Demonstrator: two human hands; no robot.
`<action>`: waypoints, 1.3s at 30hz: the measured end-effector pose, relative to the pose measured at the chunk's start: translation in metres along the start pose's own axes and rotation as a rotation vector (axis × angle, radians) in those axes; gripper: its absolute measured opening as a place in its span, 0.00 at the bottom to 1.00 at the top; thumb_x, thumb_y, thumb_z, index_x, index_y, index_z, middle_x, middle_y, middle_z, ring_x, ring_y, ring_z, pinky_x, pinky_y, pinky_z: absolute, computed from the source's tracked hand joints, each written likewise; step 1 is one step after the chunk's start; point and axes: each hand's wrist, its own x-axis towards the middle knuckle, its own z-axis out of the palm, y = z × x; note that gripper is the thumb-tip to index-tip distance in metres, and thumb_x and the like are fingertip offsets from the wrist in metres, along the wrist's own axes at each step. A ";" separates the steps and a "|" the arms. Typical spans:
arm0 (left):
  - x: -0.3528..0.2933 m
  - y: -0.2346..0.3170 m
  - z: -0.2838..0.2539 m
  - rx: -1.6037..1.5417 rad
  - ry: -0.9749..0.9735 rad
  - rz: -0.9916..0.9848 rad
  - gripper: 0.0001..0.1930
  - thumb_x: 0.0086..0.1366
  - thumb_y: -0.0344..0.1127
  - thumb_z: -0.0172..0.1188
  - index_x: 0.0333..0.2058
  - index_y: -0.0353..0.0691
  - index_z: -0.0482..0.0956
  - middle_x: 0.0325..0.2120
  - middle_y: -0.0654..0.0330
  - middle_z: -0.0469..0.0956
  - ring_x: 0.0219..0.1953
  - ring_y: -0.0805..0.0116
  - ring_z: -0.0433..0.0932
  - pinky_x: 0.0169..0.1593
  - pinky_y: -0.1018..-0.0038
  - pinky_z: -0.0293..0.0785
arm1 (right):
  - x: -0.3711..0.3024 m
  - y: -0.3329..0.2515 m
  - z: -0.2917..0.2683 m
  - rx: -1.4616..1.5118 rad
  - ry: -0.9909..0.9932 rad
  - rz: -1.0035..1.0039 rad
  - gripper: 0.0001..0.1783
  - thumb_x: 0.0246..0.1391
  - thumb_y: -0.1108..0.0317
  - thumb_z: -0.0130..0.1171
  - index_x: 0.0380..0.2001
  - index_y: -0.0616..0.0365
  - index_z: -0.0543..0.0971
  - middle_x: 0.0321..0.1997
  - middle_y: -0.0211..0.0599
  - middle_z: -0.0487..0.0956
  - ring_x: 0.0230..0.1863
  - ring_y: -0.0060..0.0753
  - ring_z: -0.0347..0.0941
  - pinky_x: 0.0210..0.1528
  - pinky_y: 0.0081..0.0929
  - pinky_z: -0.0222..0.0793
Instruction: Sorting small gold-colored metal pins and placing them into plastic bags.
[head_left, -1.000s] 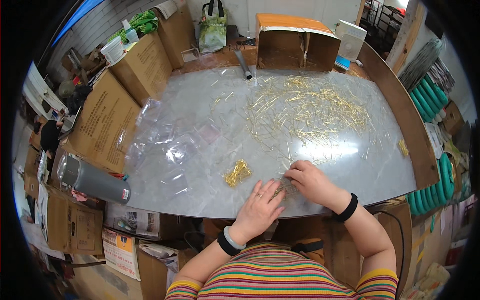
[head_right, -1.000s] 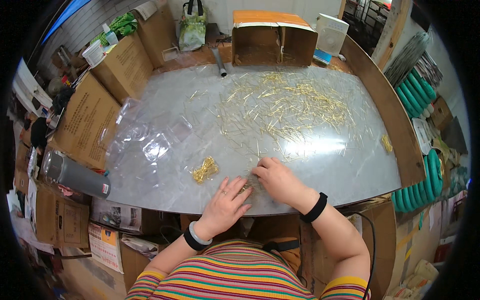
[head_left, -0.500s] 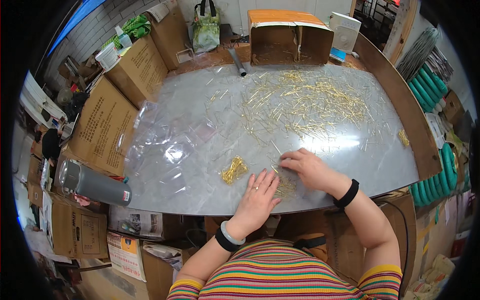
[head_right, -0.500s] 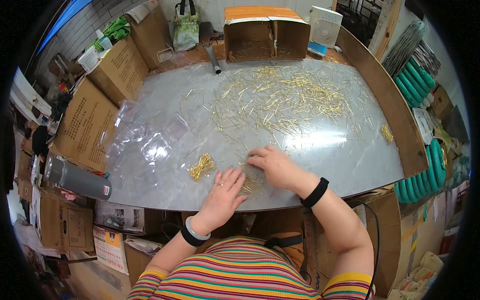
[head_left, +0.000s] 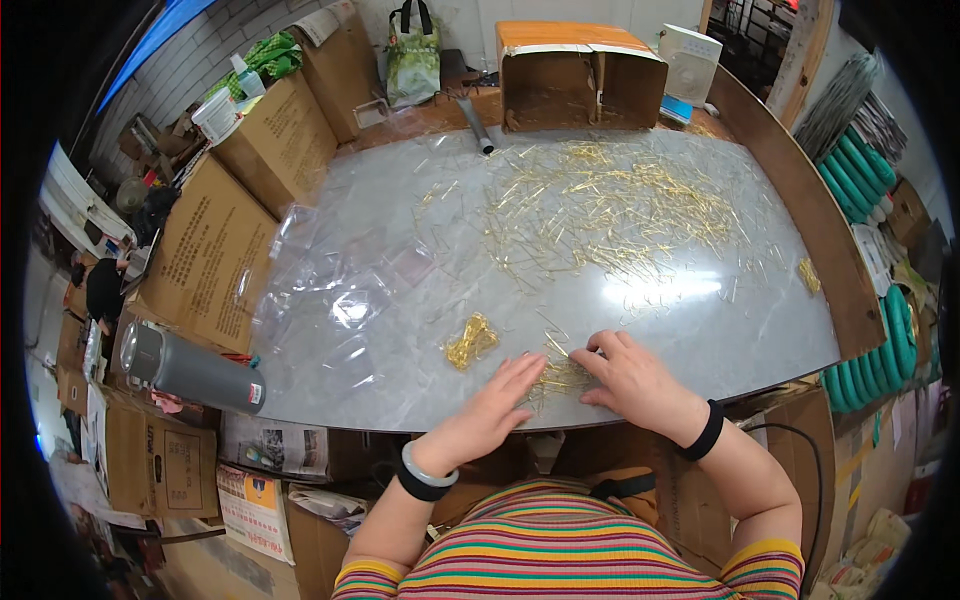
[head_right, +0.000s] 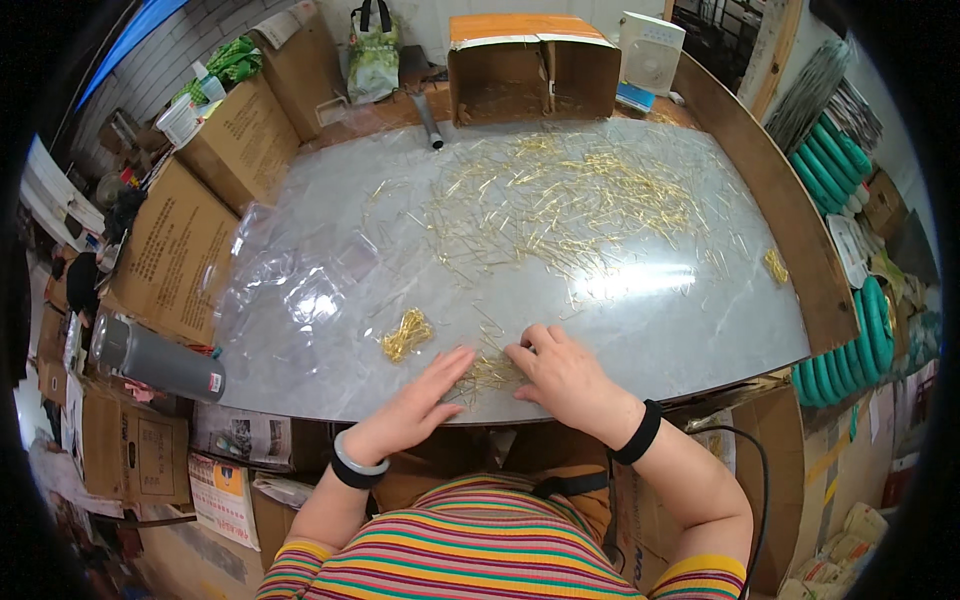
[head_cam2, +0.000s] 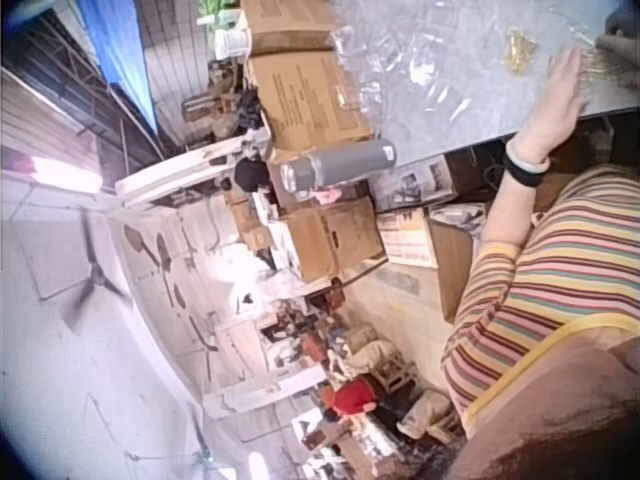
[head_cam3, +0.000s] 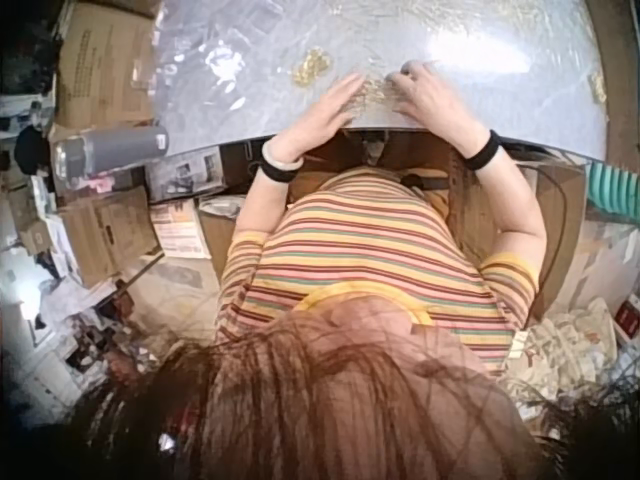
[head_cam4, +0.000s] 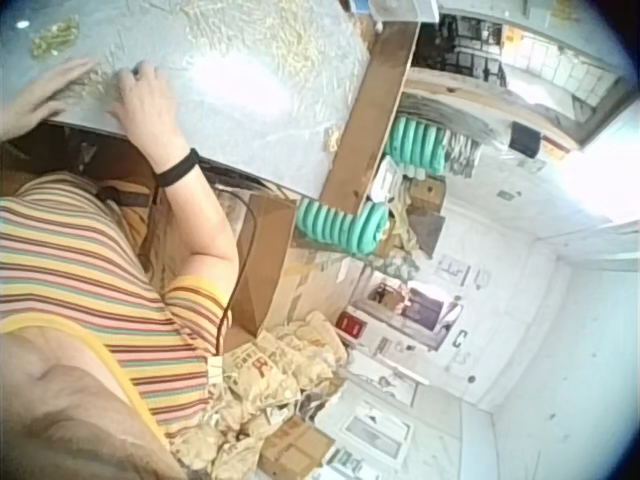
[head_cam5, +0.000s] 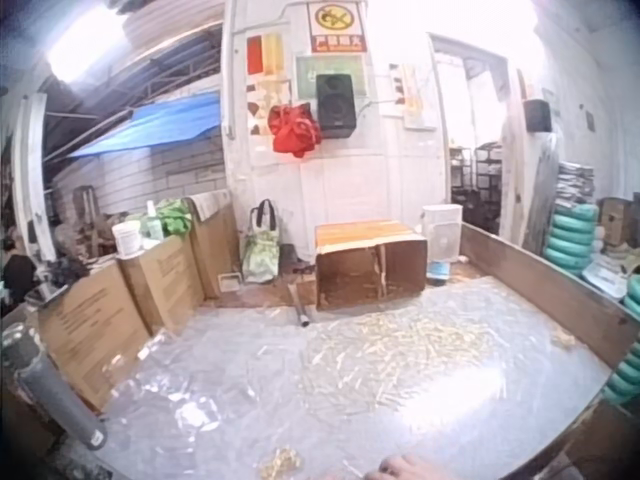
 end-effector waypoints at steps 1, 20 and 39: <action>-0.001 0.000 -0.003 -0.002 -0.001 -0.002 0.38 0.64 0.28 0.62 0.70 0.34 0.56 0.69 0.46 0.59 0.72 0.44 0.55 0.73 0.54 0.54 | 0.001 0.001 0.003 0.002 -0.002 0.001 0.33 0.47 0.60 0.73 0.56 0.58 0.74 0.53 0.45 0.72 0.52 0.51 0.71 0.56 0.42 0.70; 0.012 0.009 0.033 0.342 0.178 -0.114 0.40 0.61 0.36 0.68 0.68 0.30 0.58 0.66 0.43 0.62 0.71 0.40 0.56 0.72 0.49 0.51 | 0.019 0.009 0.002 0.069 -0.076 -0.175 0.37 0.45 0.60 0.73 0.59 0.54 0.73 0.56 0.45 0.73 0.57 0.52 0.69 0.59 0.42 0.69; 0.031 0.023 0.054 0.442 0.318 -0.076 0.29 0.61 0.36 0.67 0.59 0.36 0.71 0.56 0.52 0.73 0.63 0.42 0.66 0.68 0.48 0.58 | -0.035 -0.035 0.070 0.350 0.592 0.280 0.35 0.49 0.86 0.51 0.64 0.70 0.63 0.68 0.63 0.62 0.68 0.65 0.61 0.70 0.48 0.59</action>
